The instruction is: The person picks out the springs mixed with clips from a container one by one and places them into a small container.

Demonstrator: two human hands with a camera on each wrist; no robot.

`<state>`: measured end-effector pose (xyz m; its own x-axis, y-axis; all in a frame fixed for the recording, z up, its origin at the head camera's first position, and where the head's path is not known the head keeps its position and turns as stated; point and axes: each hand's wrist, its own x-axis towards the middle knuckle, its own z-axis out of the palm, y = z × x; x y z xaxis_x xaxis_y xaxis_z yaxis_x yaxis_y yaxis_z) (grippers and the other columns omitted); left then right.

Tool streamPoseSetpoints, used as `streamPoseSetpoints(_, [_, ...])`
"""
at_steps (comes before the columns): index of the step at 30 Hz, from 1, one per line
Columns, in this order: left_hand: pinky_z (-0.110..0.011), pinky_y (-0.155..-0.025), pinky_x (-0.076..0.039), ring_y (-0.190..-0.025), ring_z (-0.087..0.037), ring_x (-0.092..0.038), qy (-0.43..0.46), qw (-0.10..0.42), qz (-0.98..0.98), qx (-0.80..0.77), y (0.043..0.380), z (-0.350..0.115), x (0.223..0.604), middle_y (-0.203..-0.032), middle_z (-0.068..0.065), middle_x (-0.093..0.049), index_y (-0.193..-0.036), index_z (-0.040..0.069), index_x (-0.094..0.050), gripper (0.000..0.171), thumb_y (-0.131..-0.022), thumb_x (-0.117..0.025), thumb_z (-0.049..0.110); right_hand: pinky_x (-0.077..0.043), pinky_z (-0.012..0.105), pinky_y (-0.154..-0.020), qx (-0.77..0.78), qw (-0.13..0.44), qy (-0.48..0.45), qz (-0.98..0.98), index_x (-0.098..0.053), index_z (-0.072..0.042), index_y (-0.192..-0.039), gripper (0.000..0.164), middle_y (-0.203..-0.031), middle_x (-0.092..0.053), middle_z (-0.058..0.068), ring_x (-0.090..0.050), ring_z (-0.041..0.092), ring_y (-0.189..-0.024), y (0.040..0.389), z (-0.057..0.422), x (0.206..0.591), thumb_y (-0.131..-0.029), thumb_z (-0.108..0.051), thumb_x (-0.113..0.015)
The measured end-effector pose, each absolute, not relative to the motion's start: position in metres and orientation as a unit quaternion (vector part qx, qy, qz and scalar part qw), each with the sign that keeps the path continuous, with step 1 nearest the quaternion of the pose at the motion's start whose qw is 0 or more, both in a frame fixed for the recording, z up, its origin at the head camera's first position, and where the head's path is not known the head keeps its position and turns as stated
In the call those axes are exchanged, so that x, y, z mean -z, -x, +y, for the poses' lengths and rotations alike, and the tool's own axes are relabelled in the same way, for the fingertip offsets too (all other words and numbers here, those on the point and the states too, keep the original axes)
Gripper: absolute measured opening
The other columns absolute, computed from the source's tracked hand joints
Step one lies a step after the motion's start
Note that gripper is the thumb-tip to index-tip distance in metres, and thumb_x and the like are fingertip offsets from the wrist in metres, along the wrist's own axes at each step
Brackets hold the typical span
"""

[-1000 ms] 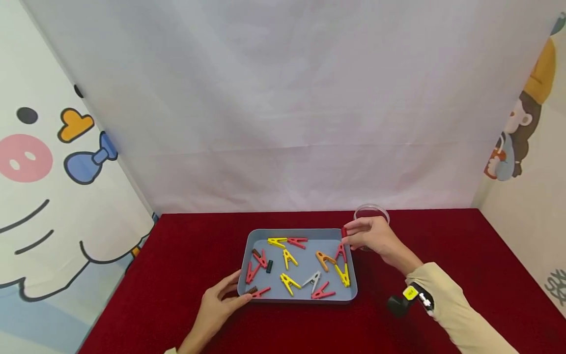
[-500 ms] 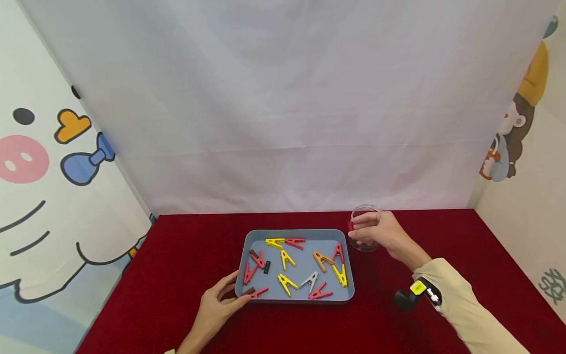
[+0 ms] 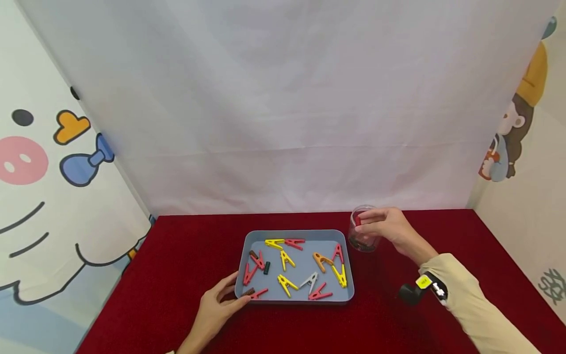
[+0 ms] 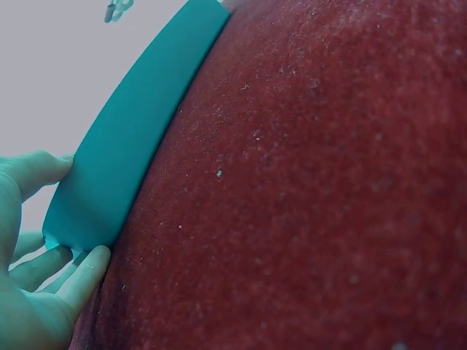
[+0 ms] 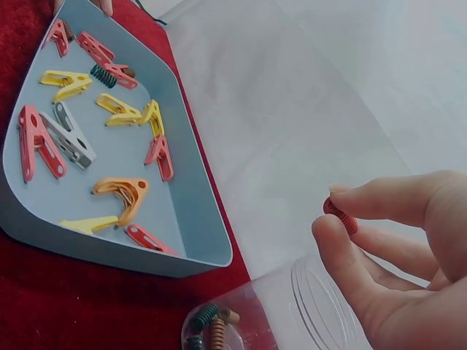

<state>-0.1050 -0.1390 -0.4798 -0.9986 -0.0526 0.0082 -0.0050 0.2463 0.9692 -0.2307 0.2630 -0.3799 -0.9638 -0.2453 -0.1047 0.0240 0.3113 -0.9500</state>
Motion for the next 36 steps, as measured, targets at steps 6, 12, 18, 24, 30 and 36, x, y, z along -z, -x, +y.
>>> streamPoseSetpoints(6, [-0.025,-0.073,-0.053,-0.106,-0.035,-0.058,-0.021,0.015,-0.788,0.615,0.099,-0.138,0.466,-0.125,-0.021,-0.056,-0.132,0.004,-0.054,0.064,-0.076,-0.081,0.017,-0.054,0.034,-0.076,0.570,0.110,0.057,0.812,-0.052,0.013,-0.125,0.057,-0.103,-0.068,0.012,-0.067,0.025,-0.083,0.236,0.267,0.381,-0.083,-0.017,-0.075])
streamPoseSetpoints(12, [-0.024,-0.073,-0.053,-0.107,-0.036,-0.058,-0.014,0.014,-0.782,0.623,0.100,-0.139,0.466,-0.125,-0.022,-0.056,-0.133,0.004,-0.053,0.064,-0.077,-0.081,0.016,-0.055,0.031,-0.073,0.583,0.110,0.054,0.803,-0.049,0.016,-0.126,0.056,-0.098,-0.069,0.010,-0.068,0.018,-0.079,0.241,0.272,0.382,-0.083,-0.013,-0.074])
streamPoseSetpoints(18, [-0.025,-0.074,-0.053,-0.107,-0.036,-0.058,-0.017,0.013,-0.781,0.624,0.100,-0.139,0.467,-0.125,-0.021,-0.056,-0.133,0.004,-0.054,0.064,-0.076,-0.081,0.016,-0.055,0.031,-0.073,0.587,0.109,0.054,0.800,-0.047,0.018,-0.126,0.054,-0.095,-0.070,0.009,-0.068,0.015,-0.078,0.245,0.275,0.384,-0.086,-0.009,-0.070])
streamPoseSetpoints(24, [-0.025,-0.074,-0.053,-0.107,-0.035,-0.058,-0.011,0.015,-0.774,0.632,0.101,-0.140,0.470,-0.127,-0.021,-0.055,-0.133,0.004,-0.054,0.064,-0.076,-0.081,0.016,-0.055,0.032,-0.072,0.578,0.100,0.045,0.809,-0.048,0.018,-0.125,0.053,-0.096,-0.069,0.011,-0.068,0.014,-0.077,0.249,0.278,0.387,-0.086,-0.009,-0.070])
streamPoseSetpoints(30, [-0.024,-0.074,-0.053,-0.107,-0.037,-0.057,-0.008,0.012,-0.775,0.631,0.101,-0.141,0.468,-0.127,-0.022,-0.055,-0.133,0.003,-0.053,0.064,-0.076,-0.080,0.016,-0.055,0.032,-0.072,0.562,0.091,0.027,0.821,-0.049,0.017,-0.124,0.054,-0.099,-0.067,0.012,-0.068,0.015,-0.074,0.252,0.278,0.388,-0.085,-0.012,-0.072])
streamPoseSetpoints(36, [-0.024,-0.074,-0.053,-0.106,-0.037,-0.057,-0.008,0.014,-0.777,0.629,0.101,-0.141,0.468,-0.126,-0.021,-0.055,-0.133,0.003,-0.053,0.064,-0.077,-0.080,0.016,-0.055,0.028,-0.071,0.536,0.077,0.016,0.841,-0.053,0.016,-0.122,0.055,-0.108,-0.063,0.019,-0.068,0.016,-0.073,0.252,0.276,0.387,-0.084,-0.018,-0.074])
